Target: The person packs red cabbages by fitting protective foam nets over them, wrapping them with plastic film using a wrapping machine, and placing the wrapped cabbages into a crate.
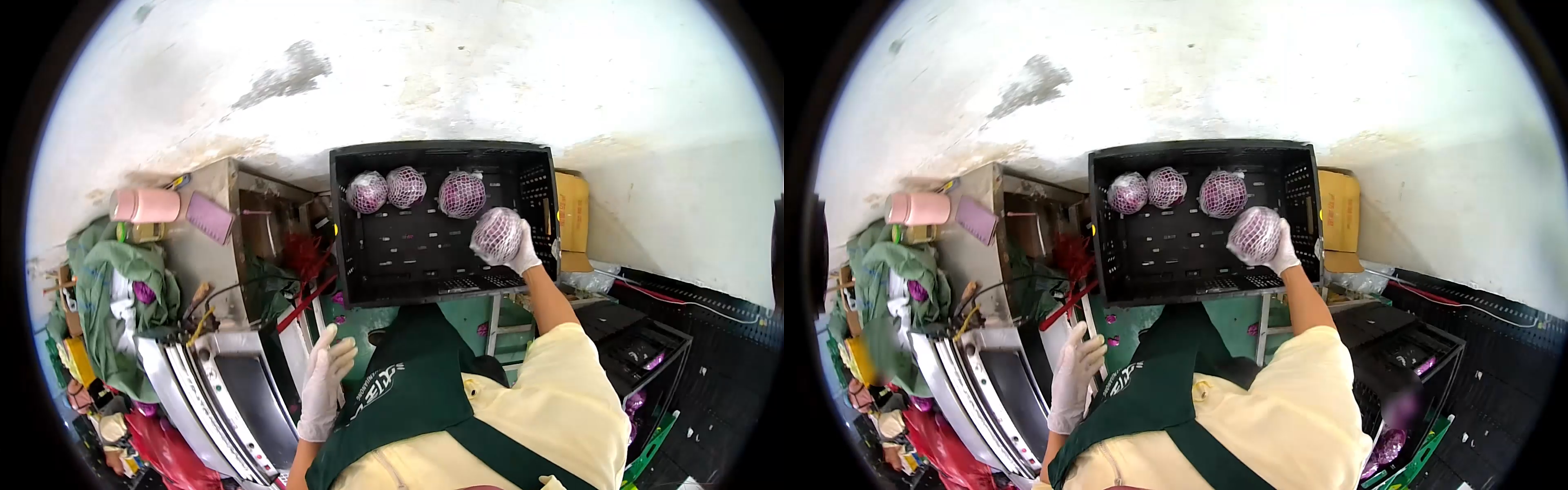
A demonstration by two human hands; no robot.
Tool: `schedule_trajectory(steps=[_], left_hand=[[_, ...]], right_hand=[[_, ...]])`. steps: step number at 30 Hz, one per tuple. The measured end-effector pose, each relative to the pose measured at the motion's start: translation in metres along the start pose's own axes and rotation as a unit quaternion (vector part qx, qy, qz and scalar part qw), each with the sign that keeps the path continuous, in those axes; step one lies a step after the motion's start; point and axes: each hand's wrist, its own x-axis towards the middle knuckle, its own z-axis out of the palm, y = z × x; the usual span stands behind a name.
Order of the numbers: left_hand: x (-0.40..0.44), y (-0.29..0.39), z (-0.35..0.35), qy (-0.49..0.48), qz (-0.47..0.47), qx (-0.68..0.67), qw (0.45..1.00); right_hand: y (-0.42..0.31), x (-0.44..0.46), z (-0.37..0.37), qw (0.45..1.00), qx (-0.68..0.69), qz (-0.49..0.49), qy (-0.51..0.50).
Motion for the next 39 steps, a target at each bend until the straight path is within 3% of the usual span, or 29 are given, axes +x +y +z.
schedule_trajectory(steps=[4,6,7,10,11,12,13,16,19,20,21,22,23,24,26,28,30,32,34,37,39], left_hand=[[0.02,0.005,0.011,0.012,-0.048,0.006,0.999],[0.028,0.005,0.018,0.004,-0.07,0.006,0.998],[0.031,0.007,0.021,0.005,-0.082,0.01,0.997],[0.04,0.013,0.029,-0.004,-0.097,0.028,0.995],[0.041,0.018,0.033,0.005,-0.103,0.037,0.994],[0.042,0.019,0.033,0.012,-0.102,0.033,0.994],[0.043,0.019,0.031,0.008,-0.097,0.03,0.995],[0.042,0.02,0.026,0.011,-0.086,0.01,0.996],[0.029,0.022,0.025,0.026,-0.054,-0.03,0.998],[0.014,0.022,0.024,0.02,-0.046,-0.034,0.998],[0.003,0.019,0.018,0.013,-0.027,-0.044,0.999],[-0.004,0.015,0.011,0.003,-0.005,-0.052,0.999],[-0.018,0.013,0.002,0.006,0.011,-0.064,0.998],[-0.032,0.01,-0.005,0.013,0.031,-0.062,0.998],[-0.064,0.011,-0.02,0.04,0.038,-0.064,0.996],[-0.091,-0.005,-0.041,0.067,0.095,-0.098,0.988],[-0.122,-0.017,-0.057,0.106,0.129,-0.022,0.986],[-0.155,-0.03,-0.076,0.138,0.168,-0.042,0.975],[-0.177,-0.045,-0.095,0.179,0.291,-0.063,0.938],[-0.229,-0.065,-0.143,0.29,0.345,-0.056,0.891],[-0.264,-0.074,-0.185,0.366,0.392,-0.087,0.84]], right_hand=[[-0.041,0.057,-0.032,0.998,0.031,0.014,0.054],[-0.064,0.086,-0.04,0.983,-0.1,-0.011,0.152],[-0.074,0.095,-0.042,0.995,-0.059,0.013,0.083],[-0.089,0.159,-0.096,0.966,-0.031,-0.231,0.108],[-0.087,0.156,-0.081,0.955,-0.104,-0.239,0.144],[-0.086,0.148,-0.053,0.937,-0.177,-0.247,0.175],[-0.077,0.143,-0.022,0.91,-0.197,-0.232,0.281],[-0.085,0.16,-0.054,0.967,-0.111,-0.12,0.195],[-0.091,0.141,-0.002,0.91,-0.28,-0.153,0.264],[-0.099,0.15,-0.004,0.865,-0.373,-0.163,0.293],[-0.1,0.149,0.0,0.744,-0.523,-0.224,0.35],[-0.091,0.145,0.023,0.581,-0.639,-0.294,0.411],[-0.072,0.14,0.047,0.491,-0.678,-0.371,0.401],[-0.03,0.099,0.127,0.44,-0.732,-0.387,0.348],[0.024,0.106,0.17,0.388,-0.743,-0.539,0.087],[0.114,0.075,0.243,0.405,-0.713,-0.562,-0.112],[0.201,0.045,0.293,0.468,-0.653,-0.535,-0.261],[0.266,0.0,0.347,0.491,-0.651,-0.434,-0.383],[0.322,0.001,0.365,0.535,-0.653,-0.363,-0.395],[0.379,0.028,0.376,0.62,-0.65,-0.233,-0.373],[0.393,0.072,0.363,0.598,-0.709,-0.205,-0.312]])
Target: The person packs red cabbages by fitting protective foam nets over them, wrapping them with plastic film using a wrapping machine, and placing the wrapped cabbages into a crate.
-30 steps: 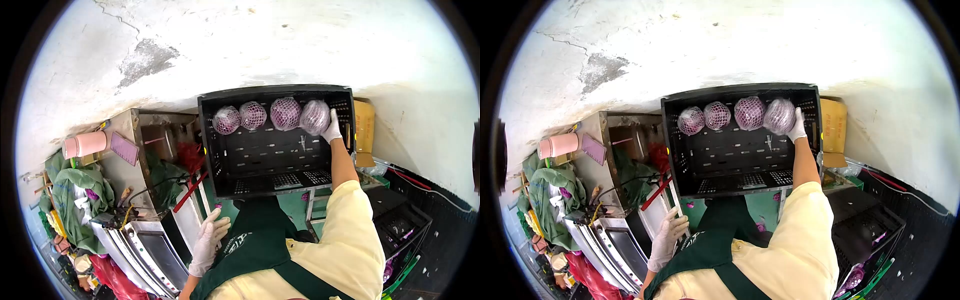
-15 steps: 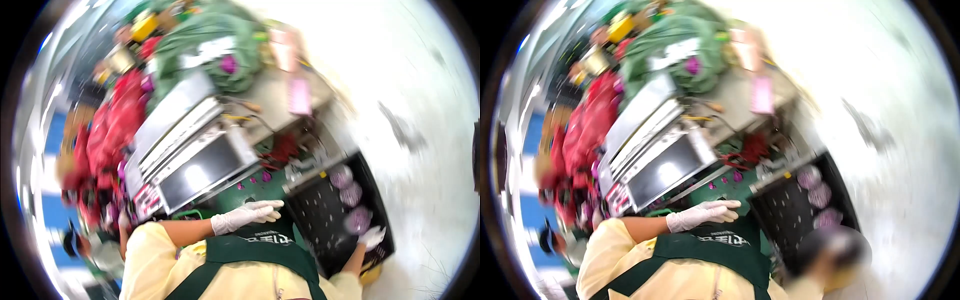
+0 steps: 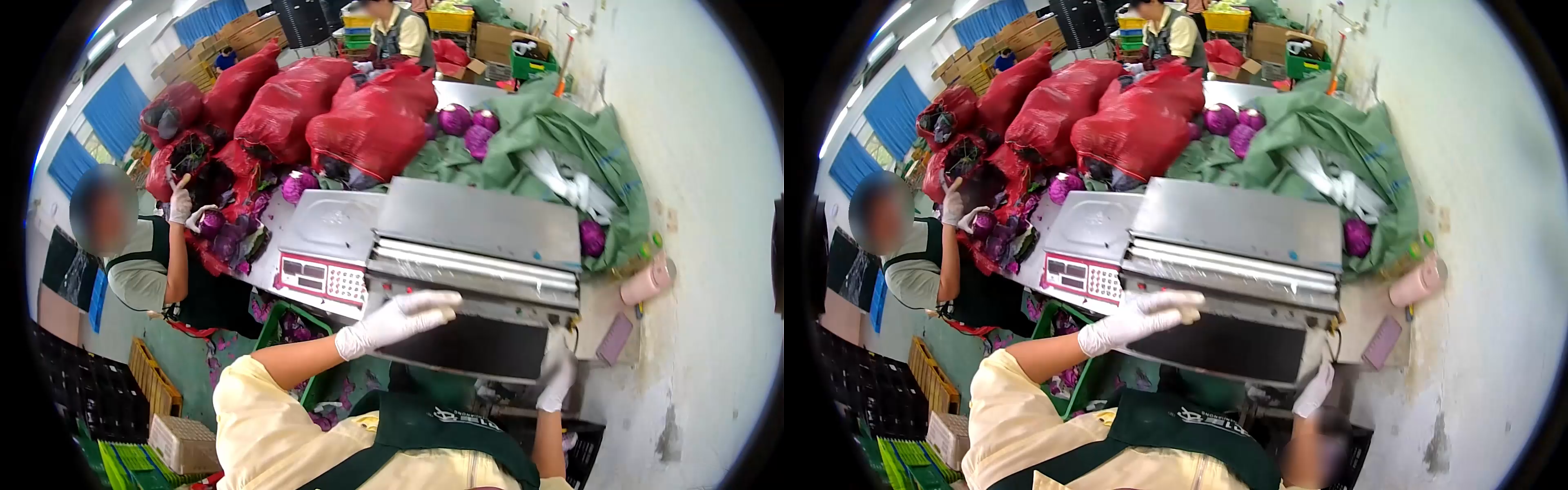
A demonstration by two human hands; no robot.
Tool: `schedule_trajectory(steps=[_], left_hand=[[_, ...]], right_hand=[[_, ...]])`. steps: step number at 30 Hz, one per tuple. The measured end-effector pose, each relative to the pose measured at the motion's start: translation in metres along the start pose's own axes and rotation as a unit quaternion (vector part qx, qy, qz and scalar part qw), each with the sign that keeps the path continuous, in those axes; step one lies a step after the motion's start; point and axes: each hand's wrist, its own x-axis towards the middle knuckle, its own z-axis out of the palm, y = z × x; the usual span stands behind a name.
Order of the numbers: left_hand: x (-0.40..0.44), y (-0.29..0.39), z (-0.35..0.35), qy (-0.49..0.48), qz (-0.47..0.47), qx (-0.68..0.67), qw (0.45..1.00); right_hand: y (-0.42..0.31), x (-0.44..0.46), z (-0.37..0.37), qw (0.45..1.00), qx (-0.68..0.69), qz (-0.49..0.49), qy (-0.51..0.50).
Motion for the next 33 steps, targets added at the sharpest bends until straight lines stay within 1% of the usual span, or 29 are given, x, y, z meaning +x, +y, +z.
schedule_trajectory(steps=[1,2,3,5,8,10,11,12,13,14,15,17,19,20,21,23,24,25,26,27,28,30,31,32,33], left_hand=[[0.006,0.003,-0.029,0.06,0.025,-0.024,0.998],[0.013,0.005,-0.066,0.095,0.021,-0.014,0.995],[0.022,0.006,-0.096,0.148,0.048,-0.031,0.987],[0.037,0.002,-0.156,0.217,0.058,-0.041,0.974],[0.057,-0.015,-0.227,0.248,0.055,-0.022,0.967],[0.07,-0.019,-0.271,0.344,0.119,0.07,0.929],[0.074,-0.017,-0.296,0.431,0.09,0.088,0.894],[0.083,-0.042,-0.347,0.52,0.171,0.264,0.794],[0.078,-0.046,-0.38,0.601,0.143,0.362,0.698],[0.073,-0.048,-0.408,0.657,0.072,0.4,0.635],[0.067,-0.058,-0.432,0.69,-0.043,0.431,0.58],[0.058,-0.09,-0.481,0.681,-0.131,0.384,0.609],[0.056,-0.135,-0.522,0.62,-0.128,0.323,0.703],[0.061,-0.152,-0.53,0.627,-0.118,0.336,0.693],[0.061,-0.156,-0.535,0.624,-0.123,0.333,0.696],[0.056,-0.155,-0.544,0.645,-0.042,0.25,0.721],[0.054,-0.153,-0.554,0.666,-0.03,0.199,0.719],[0.052,-0.153,-0.558,0.671,0.036,-0.002,0.741],[0.045,-0.151,-0.562,0.648,0.045,-0.143,0.746],[0.037,-0.135,-0.553,0.612,0.053,-0.282,0.737],[0.035,-0.13,-0.549,0.647,0.074,-0.321,0.688],[0.018,-0.128,-0.549,0.584,0.132,-0.364,0.714],[0.012,-0.11,-0.537,0.547,0.154,-0.378,0.731],[0.008,-0.095,-0.518,0.587,0.125,-0.325,0.731],[-0.001,-0.084,-0.506,0.517,0.138,-0.277,0.798]], right_hand=[[-0.03,-0.005,0.017,0.996,0.054,0.058,0.039],[-0.064,-0.015,0.024,0.977,0.158,0.133,0.054],[-0.064,-0.01,0.027,0.975,0.156,0.144,0.06],[-0.049,0.0,0.028,0.979,0.12,0.146,0.073],[-0.039,0.015,0.032,0.98,0.082,0.157,0.093],[-0.036,0.024,0.035,0.979,0.059,0.165,0.107],[-0.034,0.027,0.036,0.979,0.045,0.167,0.111],[-0.033,0.032,0.034,0.978,0.035,0.168,0.118],[-0.033,0.032,0.035,0.977,0.025,0.173,0.121],[-0.034,0.035,0.035,0.977,0.014,0.172,0.127],[-0.036,0.039,0.035,0.976,0.005,0.172,0.13],[-0.036,0.047,0.036,0.975,-0.011,0.176,0.136],[-0.039,0.053,0.038,0.973,-0.026,0.176,0.144],[-0.042,0.056,0.037,0.973,-0.035,0.177,0.144],[-0.043,0.057,0.036,0.972,-0.043,0.178,0.145],[-0.042,0.056,0.033,0.971,-0.055,0.181,0.146],[-0.042,0.056,0.03,0.97,-0.056,0.18,0.151],[-0.041,0.054,0.026,0.97,-0.058,0.181,0.152],[-0.039,0.051,0.023,0.97,-0.057,0.182,0.153],[-0.036,0.047,0.018,0.969,-0.053,0.185,0.153],[-0.033,0.044,0.015,0.969,-0.053,0.185,0.155],[-0.028,0.039,0.008,0.968,-0.055,0.188,0.155],[-0.024,0.038,0.005,0.968,-0.053,0.189,0.156],[-0.02,0.036,0.001,0.968,-0.054,0.191,0.154],[-0.017,0.034,-0.002,0.968,-0.053,0.193,0.154]])
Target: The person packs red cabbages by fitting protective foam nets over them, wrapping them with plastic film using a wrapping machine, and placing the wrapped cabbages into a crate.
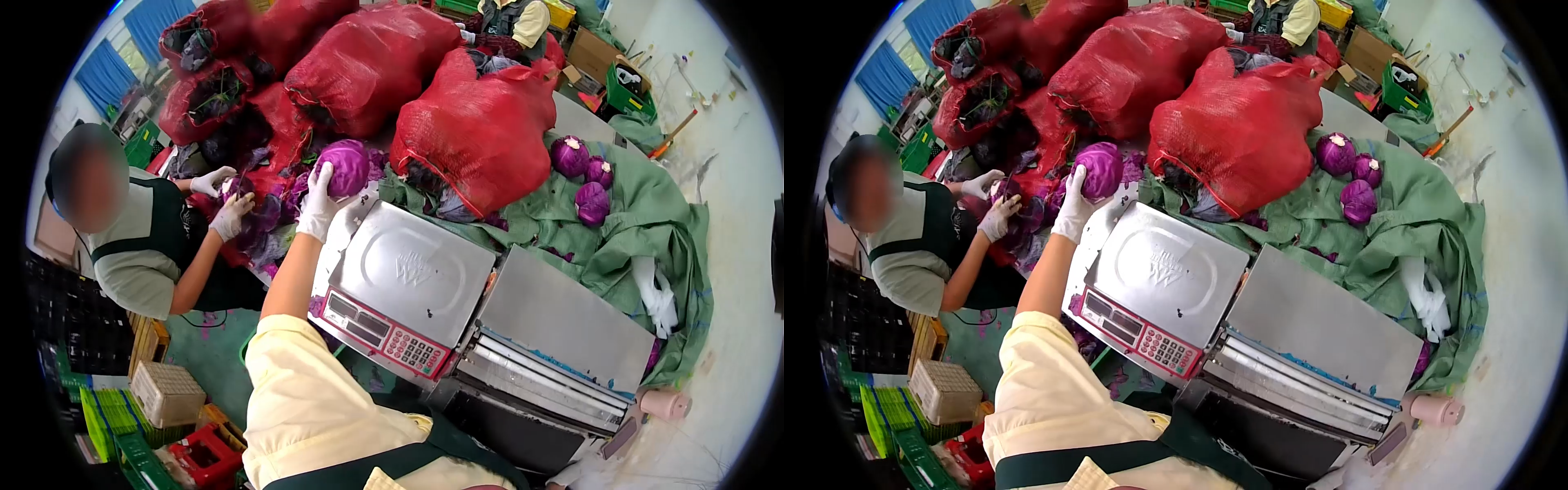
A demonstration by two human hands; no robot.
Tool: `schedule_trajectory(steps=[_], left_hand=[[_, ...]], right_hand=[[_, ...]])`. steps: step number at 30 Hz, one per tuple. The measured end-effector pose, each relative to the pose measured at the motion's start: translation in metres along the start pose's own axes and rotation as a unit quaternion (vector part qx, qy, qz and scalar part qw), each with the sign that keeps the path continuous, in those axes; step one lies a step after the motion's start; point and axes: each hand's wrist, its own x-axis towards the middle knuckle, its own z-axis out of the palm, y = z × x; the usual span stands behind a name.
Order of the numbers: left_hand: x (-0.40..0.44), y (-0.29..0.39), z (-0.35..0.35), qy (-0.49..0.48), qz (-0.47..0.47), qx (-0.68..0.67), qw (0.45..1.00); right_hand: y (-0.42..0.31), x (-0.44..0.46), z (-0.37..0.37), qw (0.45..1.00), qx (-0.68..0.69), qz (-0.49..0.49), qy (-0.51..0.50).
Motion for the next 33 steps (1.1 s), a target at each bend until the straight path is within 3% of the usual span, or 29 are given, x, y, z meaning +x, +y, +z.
schedule_trajectory(steps=[2,6,8,10,11,13,14,15,16,17,18,19,20,22,24,27,28,31,33], left_hand=[[-0.034,0.007,0.017,-0.053,-0.005,0.027,0.998],[-0.123,-0.008,0.063,-0.064,0.037,0.188,0.979],[-0.148,-0.041,0.072,-0.081,0.114,0.235,0.962],[-0.173,-0.068,0.082,-0.06,0.13,0.273,0.951],[-0.175,-0.089,0.076,-0.051,0.194,0.339,0.919],[-0.192,-0.101,0.088,-0.04,0.284,0.397,0.872],[-0.199,-0.105,0.094,-0.054,0.31,0.393,0.864],[-0.201,-0.109,0.092,-0.053,0.31,0.415,0.854],[-0.198,-0.11,0.088,-0.05,0.314,0.435,0.842],[-0.196,-0.106,0.087,-0.069,0.299,0.442,0.843],[-0.195,-0.098,0.087,-0.082,0.286,0.452,0.841],[-0.197,-0.094,0.091,-0.078,0.267,0.444,0.852],[-0.197,-0.09,0.091,-0.069,0.249,0.437,0.861],[-0.175,-0.089,0.063,-0.08,0.18,0.434,0.879],[-0.196,-0.075,0.078,-0.099,0.074,0.345,0.93],[-0.17,-0.093,0.033,-0.06,0.139,0.347,0.926],[-0.22,-0.07,0.08,-0.027,0.112,0.34,0.933],[-0.241,-0.06,0.068,0.025,0.202,0.426,0.881],[-0.239,-0.073,0.024,0.033,0.284,0.411,0.866]], right_hand=[[0.008,0.003,-0.006,1.0,0.001,0.0,-0.001],[0.021,0.018,-0.014,0.996,-0.066,-0.051,-0.028],[0.026,0.004,-0.015,0.917,-0.322,-0.232,-0.032],[0.043,0.02,-0.021,0.895,-0.27,-0.345,-0.082],[0.056,0.033,-0.025,0.878,-0.244,-0.397,-0.111],[0.04,0.03,-0.021,0.952,-0.117,-0.257,-0.117],[0.017,0.03,-0.027,0.975,-0.068,-0.165,-0.129],[-0.025,-0.001,-0.019,0.976,0.041,-0.179,-0.117],[-0.077,-0.031,-0.02,0.938,-0.055,-0.34,-0.041],[-0.113,-0.041,-0.02,0.94,-0.027,-0.337,-0.034],[-0.138,-0.024,-0.023,0.939,-0.035,-0.325,-0.106],[-0.181,-0.039,-0.014,0.902,-0.04,-0.419,-0.096],[-0.211,-0.037,-0.004,0.902,-0.048,-0.41,-0.124],[-0.258,-0.01,0.029,0.832,-0.049,-0.532,-0.149],[-0.299,0.01,0.077,0.811,-0.054,-0.54,-0.219],[-0.347,0.049,0.158,0.759,-0.225,-0.568,-0.227],[-0.362,0.055,0.186,0.795,-0.26,-0.476,-0.271],[-0.378,0.082,0.254,0.779,-0.332,-0.473,-0.243],[-0.38,0.096,0.293,0.759,-0.377,-0.478,-0.233]])
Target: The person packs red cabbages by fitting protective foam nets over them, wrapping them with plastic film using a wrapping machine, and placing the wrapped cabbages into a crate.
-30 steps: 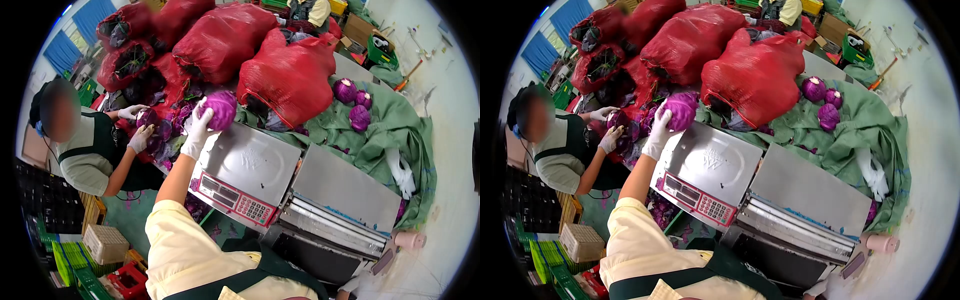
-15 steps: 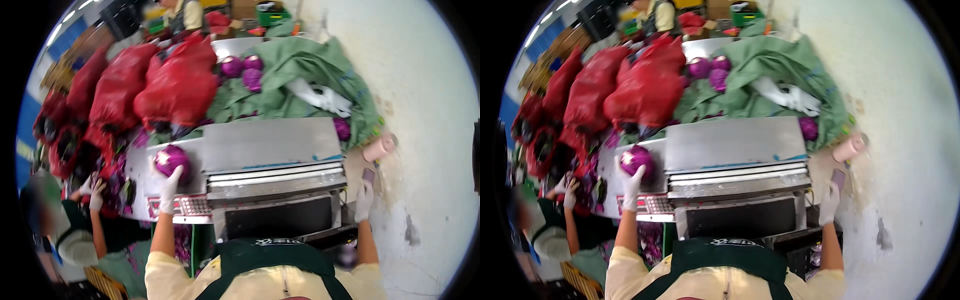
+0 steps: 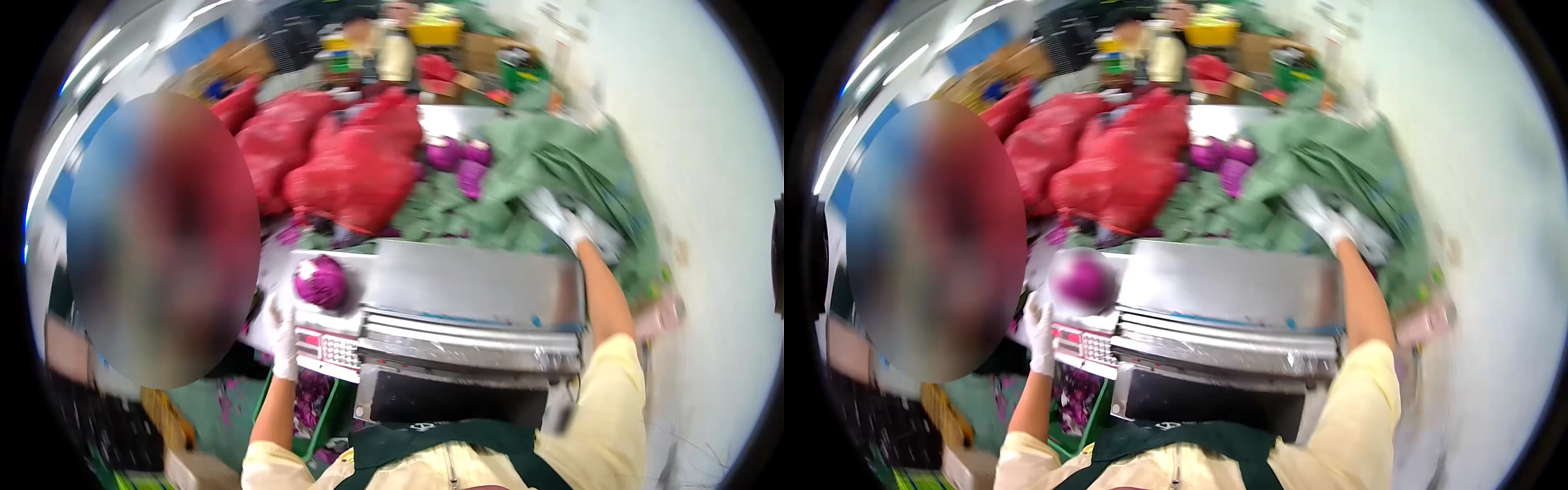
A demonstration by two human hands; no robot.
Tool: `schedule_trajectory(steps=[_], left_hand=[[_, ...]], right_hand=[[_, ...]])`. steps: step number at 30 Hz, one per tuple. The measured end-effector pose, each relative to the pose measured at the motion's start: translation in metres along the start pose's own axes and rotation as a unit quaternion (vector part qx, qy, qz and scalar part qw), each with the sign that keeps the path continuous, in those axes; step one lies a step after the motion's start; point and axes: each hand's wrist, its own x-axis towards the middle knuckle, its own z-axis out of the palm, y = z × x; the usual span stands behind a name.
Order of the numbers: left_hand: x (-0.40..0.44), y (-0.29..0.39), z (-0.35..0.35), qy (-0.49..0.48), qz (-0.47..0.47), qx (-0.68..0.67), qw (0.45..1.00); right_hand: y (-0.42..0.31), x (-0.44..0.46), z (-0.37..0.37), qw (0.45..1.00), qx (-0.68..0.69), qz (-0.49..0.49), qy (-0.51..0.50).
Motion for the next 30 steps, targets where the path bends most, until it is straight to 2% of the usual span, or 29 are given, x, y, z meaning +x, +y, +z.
schedule_trajectory(steps=[1,2,3,4,5,6,7,9,10,11,12,14,15,17,19,20,21,22,23,24,25,26,27,28,29,30], left_hand=[[-0.008,0.002,-0.004,0.025,0.045,0.019,0.999],[-0.021,0.04,-0.003,0.034,-0.044,0.011,0.998],[-0.025,0.068,-0.005,0.029,-0.092,0.019,0.995],[-0.027,0.047,-0.007,0.049,-0.044,0.047,0.997],[-0.028,0.045,-0.006,0.045,-0.014,0.066,0.997],[-0.03,0.054,0.001,0.051,-0.02,0.041,0.998],[-0.034,0.079,0.007,0.04,-0.024,0.032,0.998],[-0.039,0.127,0.026,0.023,0.003,0.022,0.999],[-0.037,0.127,0.038,0.016,0.06,0.029,0.998],[-0.04,0.159,0.047,-0.01,0.06,-0.045,0.997],[-0.043,0.164,0.059,-0.05,0.042,-0.105,0.992],[-0.051,0.19,0.077,-0.075,0.143,-0.058,0.985],[-0.054,0.197,0.089,-0.111,0.134,-0.076,0.982],[-0.064,0.208,0.106,-0.145,0.151,-0.124,0.97],[-0.071,0.234,0.098,-0.204,0.177,-0.034,0.962],[-0.073,0.234,0.101,-0.196,0.217,-0.011,0.956],[-0.077,0.241,0.103,-0.198,0.217,-0.02,0.956],[-0.08,0.252,0.102,-0.175,0.248,-0.008,0.953],[-0.084,0.263,0.099,-0.152,0.279,0.007,0.948],[-0.087,0.272,0.101,-0.137,0.309,0.003,0.941],[-0.09,0.289,0.1,-0.141,0.307,0.002,0.941],[-0.093,0.309,0.097,-0.134,0.357,0.033,0.924],[-0.097,0.319,0.097,-0.127,0.405,0.064,0.903],[-0.103,0.316,0.101,-0.201,0.408,0.103,0.884],[-0.112,0.304,0.106,-0.218,0.409,0.085,0.882],[-0.117,0.301,0.102,-0.288,0.317,0.082,0.9]], right_hand=[[-0.009,0.0,0.0,0.999,-0.038,0.005,-0.002],[-0.019,-0.001,-0.003,0.997,-0.078,0.01,-0.002],[-0.029,-0.006,-0.008,0.992,-0.124,0.013,0.005],[-0.036,-0.014,-0.016,0.985,-0.17,0.006,0.018],[-0.03,-0.008,-0.017,0.958,-0.282,-0.031,0.042],[-0.034,-0.031,-0.023,0.935,-0.304,-0.072,0.166],[-0.024,-0.029,-0.023,0.915,-0.341,-0.077,0.201],[-0.038,-0.068,-0.056,0.897,-0.354,-0.125,0.232],[-0.041,-0.077,-0.073,0.904,-0.329,-0.113,0.248],[-0.042,-0.085,-0.085,0.91,-0.306,-0.1,0.263],[-0.03,-0.077,-0.086,0.906,-0.308,-0.107,0.268],[0.002,-0.051,-0.09,0.984,-0.133,-0.02,0.117],[-0.004,-0.066,-0.098,0.973,-0.227,0.021,0.025],[0.007,-0.079,-0.103,0.917,-0.378,-0.013,0.126],[0.003,-0.094,-0.125,0.891,-0.24,-0.105,0.371],[0.001,-0.097,-0.141,0.912,-0.15,-0.112,0.365],[-0.004,-0.101,-0.148,0.887,-0.136,-0.146,0.417],[-0.015,-0.109,-0.152,0.87,-0.059,-0.217,0.44],[-0.052,-0.144,-0.161,0.859,-0.01,-0.265,0.438],[-0.095,-0.184,-0.168,0.823,0.065,-0.384,0.414],[-0.127,-0.217,-0.17,0.829,0.059,-0.446,0.332],[-0.141,-0.237,-0.163,0.816,0.039,-0.517,0.256],[-0.15,-0.253,-0.158,0.769,-0.042,-0.602,0.209],[-0.177,-0.291,-0.162,0.74,-0.002,-0.652,0.168],[-0.181,-0.304,-0.157,0.733,0.055,-0.669,0.107],[-0.185,-0.314,-0.159,0.733,0.086,-0.666,0.111]])
